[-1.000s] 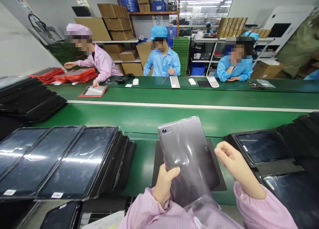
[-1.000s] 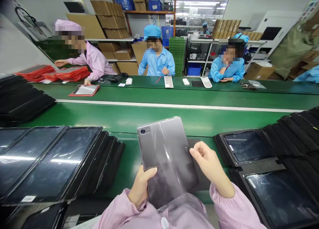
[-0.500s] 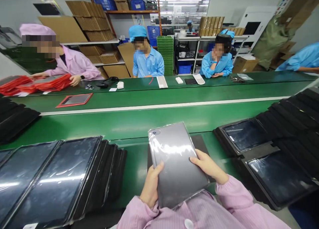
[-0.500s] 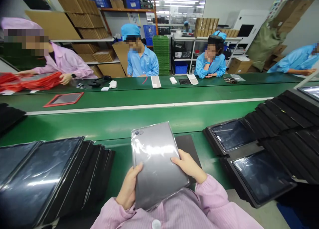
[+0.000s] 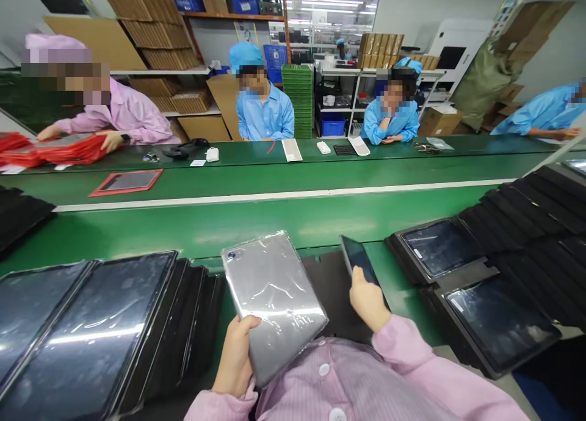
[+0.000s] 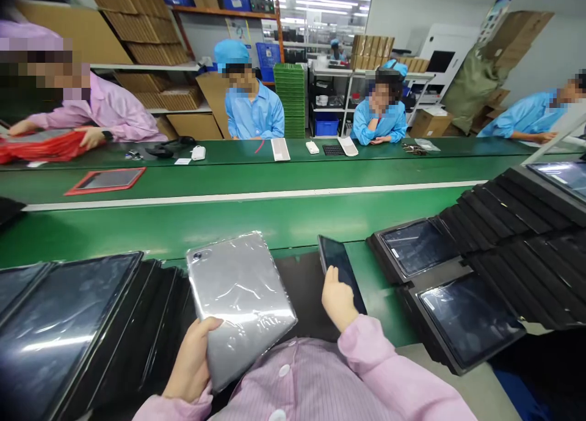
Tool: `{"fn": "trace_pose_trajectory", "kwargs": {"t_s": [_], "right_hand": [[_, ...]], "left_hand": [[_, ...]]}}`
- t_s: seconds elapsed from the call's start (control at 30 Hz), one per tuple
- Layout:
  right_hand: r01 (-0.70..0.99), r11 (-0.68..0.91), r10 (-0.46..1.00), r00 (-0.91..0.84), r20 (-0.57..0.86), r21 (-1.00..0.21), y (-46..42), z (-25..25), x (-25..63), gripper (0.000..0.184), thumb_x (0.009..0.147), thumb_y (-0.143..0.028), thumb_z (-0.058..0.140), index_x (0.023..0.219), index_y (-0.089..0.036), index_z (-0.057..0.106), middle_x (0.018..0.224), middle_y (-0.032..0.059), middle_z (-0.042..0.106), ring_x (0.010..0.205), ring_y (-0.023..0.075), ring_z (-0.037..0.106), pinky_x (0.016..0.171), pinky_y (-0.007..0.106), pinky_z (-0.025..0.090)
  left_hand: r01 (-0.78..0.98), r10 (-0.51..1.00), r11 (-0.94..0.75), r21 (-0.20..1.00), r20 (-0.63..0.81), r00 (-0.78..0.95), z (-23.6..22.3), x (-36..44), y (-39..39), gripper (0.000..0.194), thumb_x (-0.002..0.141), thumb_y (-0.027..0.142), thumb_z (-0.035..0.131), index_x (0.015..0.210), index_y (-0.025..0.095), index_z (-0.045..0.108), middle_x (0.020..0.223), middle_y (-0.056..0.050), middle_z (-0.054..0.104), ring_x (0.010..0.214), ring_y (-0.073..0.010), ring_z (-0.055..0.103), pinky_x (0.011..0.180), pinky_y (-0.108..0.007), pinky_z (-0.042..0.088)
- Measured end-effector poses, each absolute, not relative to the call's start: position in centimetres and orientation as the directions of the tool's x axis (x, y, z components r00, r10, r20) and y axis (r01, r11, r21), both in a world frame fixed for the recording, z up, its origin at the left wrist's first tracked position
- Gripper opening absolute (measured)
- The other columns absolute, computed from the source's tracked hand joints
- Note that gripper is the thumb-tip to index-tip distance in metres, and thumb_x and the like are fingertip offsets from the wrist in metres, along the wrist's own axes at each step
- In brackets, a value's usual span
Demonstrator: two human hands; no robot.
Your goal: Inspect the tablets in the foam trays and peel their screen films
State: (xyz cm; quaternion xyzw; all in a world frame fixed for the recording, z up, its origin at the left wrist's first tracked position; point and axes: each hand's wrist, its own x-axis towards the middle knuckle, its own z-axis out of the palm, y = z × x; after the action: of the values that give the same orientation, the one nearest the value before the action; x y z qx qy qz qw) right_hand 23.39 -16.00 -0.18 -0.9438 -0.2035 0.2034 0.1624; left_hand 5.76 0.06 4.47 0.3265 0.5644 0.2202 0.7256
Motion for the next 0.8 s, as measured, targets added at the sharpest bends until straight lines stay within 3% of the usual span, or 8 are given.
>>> {"fn": "trace_pose_trajectory", "kwargs": {"t_s": [0.07,0.2,0.3,0.37,0.5,0.67,0.73,0.8], "right_hand": [[0.321,-0.84,0.49,0.796,-0.356,-0.438,-14.4,-2.2,21.7,0.051,0.071,-0.006,0.046,0.122,-0.002,0.052,0.134,0.0344,0.038,0.085,0.036,0.066,0.073,0.047,0.05],[0.294,-0.704,0.621,0.695,-0.361,-0.646,-13.4,-2.2,21.8,0.025,0.082,-0.022,0.042,0.098,-0.014,0.06,0.1,0.017,0.066,0.076,0.0212,0.066,0.062,0.03,0.052],[0.251,-0.562,0.711,0.634,-0.305,-0.788,-14.1,1.0,23.9,0.037,0.09,-0.035,0.021,0.09,-0.018,0.053,0.08,0.0063,0.063,0.064,0.0148,0.061,0.05,0.023,0.047],[0.318,-0.425,0.79,0.588,-0.176,-0.847,-14.7,3.6,25.2,0.037,0.087,-0.047,0.026,0.071,-0.02,0.047,0.064,0.0007,0.053,0.054,0.0127,0.052,0.047,0.022,0.042],[0.606,-0.263,0.841,0.525,0.129,-0.751,-15.3,7.1,26.4,0.049,0.083,-0.057,0.033,0.052,-0.021,0.02,0.048,-0.0038,0.027,0.045,0.0104,0.031,0.047,0.024,0.028],[0.778,-0.316,0.767,0.546,0.337,-0.543,-14.6,9.2,23.4,0.043,0.087,-0.044,0.031,0.05,-0.022,0.031,0.047,-0.0003,0.034,0.045,0.0124,0.032,0.046,0.027,0.023],[0.773,-0.161,0.837,0.436,0.33,-0.613,-14.3,9.7,20.5,0.042,0.086,-0.043,0.037,0.049,-0.023,0.039,0.047,0.001,0.038,0.045,0.0132,0.034,0.045,0.028,0.024],[0.652,0.012,0.902,0.32,0.29,-0.758,-14.1,9.6,17.4,0.043,0.082,-0.051,0.042,0.049,-0.024,0.046,0.047,0.0013,0.041,0.045,0.0143,0.037,0.043,0.028,0.028]], "left_hand": [[0.019,0.677,0.702,0.712,-0.675,0.294,4.5,6.2,-0.5,0.019,0.035,0.015,0.059,0.053,0.015,0.053,0.042,0.002,0.055,0.038,-0.0125,0.047,0.037,-0.022,0.037],[-0.011,0.628,0.733,0.68,-0.67,0.396,5.1,6.7,-1.6,0.019,0.035,0.015,0.056,0.053,0.016,0.053,0.045,0.002,0.055,0.04,-0.0134,0.048,0.04,-0.024,0.039],[-0.027,0.624,0.726,0.687,-0.641,0.447,5.9,7.0,-2.3,0.022,0.035,0.014,0.053,0.056,0.016,0.056,0.048,0.001,0.057,0.044,-0.0146,0.05,0.043,-0.026,0.042],[-0.039,0.639,0.714,0.699,-0.628,0.443,6.4,7.2,-2.6,0.023,0.034,0.014,0.052,0.057,0.016,0.056,0.048,0.002,0.057,0.044,-0.0138,0.049,0.043,-0.025,0.041],[-0.025,0.645,0.674,0.739,-0.571,0.508,7.3,7.9,-2.9,0.023,0.034,0.013,0.051,0.057,0.015,0.058,0.049,0.001,0.058,0.045,-0.0145,0.05,0.043,-0.025,0.04],[-0.07,0.671,0.58,0.812,-0.426,0.607,8.6,9.4,-3.6,0.011,0.036,0.012,0.051,0.045,0.015,0.056,0.042,0.004,0.049,0.042,-0.0093,0.039,0.041,-0.022,0.032],[-0.071,0.681,0.547,0.834,-0.395,0.616,8.8,10.0,-4.0,0.008,0.036,0.011,0.051,0.043,0.015,0.055,0.041,0.004,0.047,0.043,-0.0087,0.036,0.041,-0.021,0.029],[-0.057,0.673,0.506,0.86,-0.353,0.65,8.6,10.4,-4.4,0.008,0.038,0.011,0.052,0.045,0.014,0.056,0.044,0.003,0.048,0.047,-0.0095,0.037,0.043,-0.022,0.03]]}}
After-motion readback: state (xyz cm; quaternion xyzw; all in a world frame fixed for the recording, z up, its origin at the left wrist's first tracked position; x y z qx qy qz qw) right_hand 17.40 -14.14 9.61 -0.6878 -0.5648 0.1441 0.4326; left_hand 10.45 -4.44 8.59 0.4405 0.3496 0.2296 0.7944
